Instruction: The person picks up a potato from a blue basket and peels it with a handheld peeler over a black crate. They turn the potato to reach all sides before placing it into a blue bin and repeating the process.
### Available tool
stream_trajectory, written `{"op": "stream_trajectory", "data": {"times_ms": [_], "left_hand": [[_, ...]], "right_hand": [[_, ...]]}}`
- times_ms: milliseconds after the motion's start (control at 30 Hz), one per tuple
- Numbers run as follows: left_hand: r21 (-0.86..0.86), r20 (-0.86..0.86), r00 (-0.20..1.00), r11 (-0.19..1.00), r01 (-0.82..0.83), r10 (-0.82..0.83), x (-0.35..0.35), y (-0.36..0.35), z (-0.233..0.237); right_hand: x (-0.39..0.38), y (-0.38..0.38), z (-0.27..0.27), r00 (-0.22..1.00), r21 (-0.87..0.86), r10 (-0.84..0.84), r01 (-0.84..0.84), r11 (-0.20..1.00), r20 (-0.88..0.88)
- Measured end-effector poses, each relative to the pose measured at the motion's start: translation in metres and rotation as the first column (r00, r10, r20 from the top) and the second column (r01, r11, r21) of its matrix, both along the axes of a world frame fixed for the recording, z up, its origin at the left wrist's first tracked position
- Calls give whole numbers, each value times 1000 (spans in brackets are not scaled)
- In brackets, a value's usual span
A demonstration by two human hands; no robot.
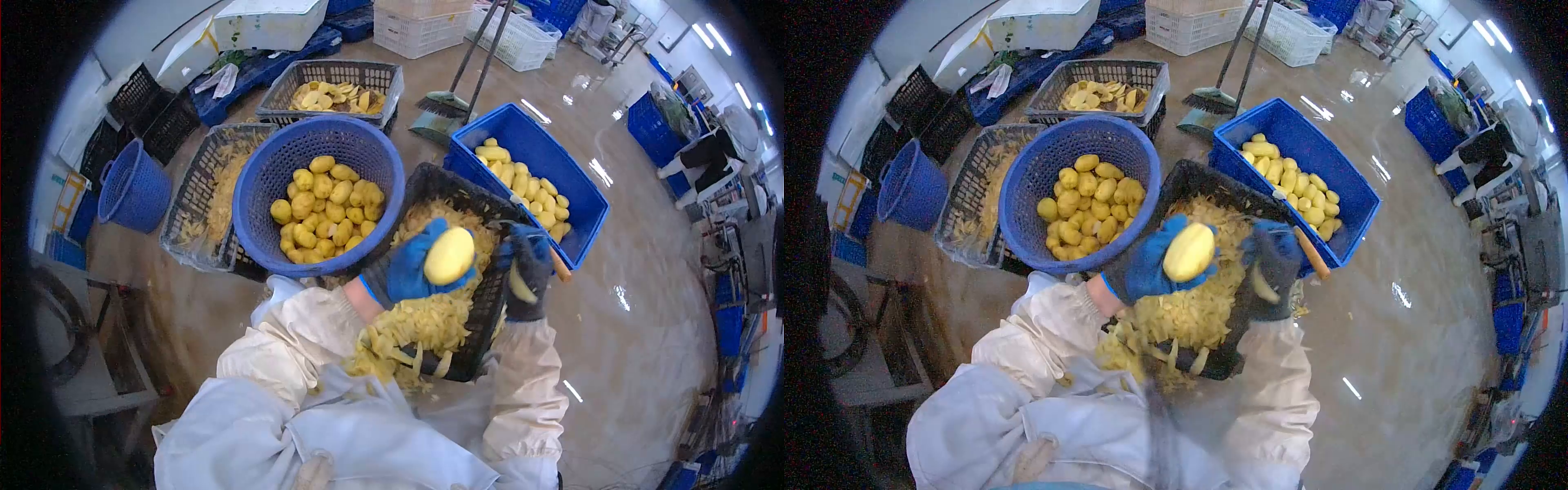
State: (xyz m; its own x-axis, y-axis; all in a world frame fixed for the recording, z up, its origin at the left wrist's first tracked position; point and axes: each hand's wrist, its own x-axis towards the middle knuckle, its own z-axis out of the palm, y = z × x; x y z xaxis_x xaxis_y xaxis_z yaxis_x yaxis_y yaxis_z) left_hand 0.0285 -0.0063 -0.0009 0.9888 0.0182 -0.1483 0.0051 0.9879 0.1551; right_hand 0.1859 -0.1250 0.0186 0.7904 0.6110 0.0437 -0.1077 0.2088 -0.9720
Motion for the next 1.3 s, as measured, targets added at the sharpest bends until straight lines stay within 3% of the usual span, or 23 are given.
{"op": "stream_trajectory", "data": {"times_ms": [67, 133, 167, 233, 367, 467, 533, 567, 633, 667, 733, 767, 833, 867, 933, 967, 1000, 1033, 1067, 1100, 1200, 1233, 1300], "left_hand": [[2, -111, 978, 984, -177, 176, 1, 4, -4], [77, 48, 994, 992, -102, 99, 2, 10, -15], [99, -100, 988, 989, -107, 117, 1, 2, -11], [218, -90, 993, 975, -52, 73, -6, -1, -2], [353, -60, 995, 934, -52, 78, -6, -4, 4], [255, 3, 991, 958, -129, 133, 1, 9, -20], [139, -20, 993, 984, -113, 117, 2, 15, -24], [170, -41, 979, 967, -191, 201, 0, 7, -21], [166, -46, 986, 975, -150, 160, -2, -1, -13], [162, -44, 991, 980, -118, 126, -2, -3, -11], [117, 51, 998, 993, -33, 27, -2, -2, -12], [18, 7, 999, 999, -36, 36, 0, 0, -13], [-91, -31, 998, 994, -61, 59, 3, 5, -22], [-100, 2, 996, 991, -84, 85, 4, 10, -32], [-122, 60, 990, 986, -118, 126, 5, 15, -48], [-76, -56, 985, 983, -165, 161, 7, 7, -28], [-78, -55, 986, 983, -164, 160, 3, 5, -22], [35, -67, 986, 988, -152, 154, -2, 4, -18], [150, -80, 986, 979, -135, 148, -5, 2, -14], [174, -104, 980, 973, -150, 169, -5, 0, -9], [422, 14, 951, 860, -286, 309, -3, 2, -10], [421, 10, 951, 861, -284, 309, -3, 3, -10], [655, 29, 962, 722, -222, 270, -3, 4, -8]], "right_hand": [[-33, 2, 6, 989, -13, 129, -130, 991, -75], [-61, 2, -4, 836, -215, 328, -257, 942, 439], [-56, 3, -4, 840, -214, 325, -253, 943, 435], [-28, 4, -2, 984, -77, 180, -180, 981, -11], [22, -1, -23, 1000, 117, -7, 8, 993, -10], [-36, 4, 3, 999, -145, 42, -41, 989, 6], [-65, 5, -9, 859, -126, 321, -296, 947, 400], [-62, 5, -6, 861, -125, 319, -294, 948, 396], [-39, 6, 6, 973, -137, 232, -231, 963, -5], [-16, 7, -4, 972, -139, 234, -232, 963, -4], [18, 9, -24, 943, 47, -91, 80, 996, 321], [17, 8, -27, 942, 53, -99, 86, 995, 321], [3, 8, -32, 947, 355, 256, -175, 918, -196], [-11, 10, -53, 986, 116, 107, -121, 986, 125], [-68, 6, -6, 802, -210, 282, -198, 957, 527], [-53, 7, 2, 949, -67, 310, -306, 950, 59], [-34, 7, -1, 949, -69, 310, -306, 950, 59], [-12, 6, -9, 857, -216, 134, -27, 976, 498], [7, 3, -20, 538, -211, 25, 286, 935, 842], [25, 0, -30, 957, -75, 81, -62, 995, 277], [-32, 4, 3, 983, -50, 160, -156, 986, 89], [-49, 3, 11, 939, -228, 281, -234, 945, 199], [-34, 4, 7, 968, -165, 237, -221, 961, 84]]}}
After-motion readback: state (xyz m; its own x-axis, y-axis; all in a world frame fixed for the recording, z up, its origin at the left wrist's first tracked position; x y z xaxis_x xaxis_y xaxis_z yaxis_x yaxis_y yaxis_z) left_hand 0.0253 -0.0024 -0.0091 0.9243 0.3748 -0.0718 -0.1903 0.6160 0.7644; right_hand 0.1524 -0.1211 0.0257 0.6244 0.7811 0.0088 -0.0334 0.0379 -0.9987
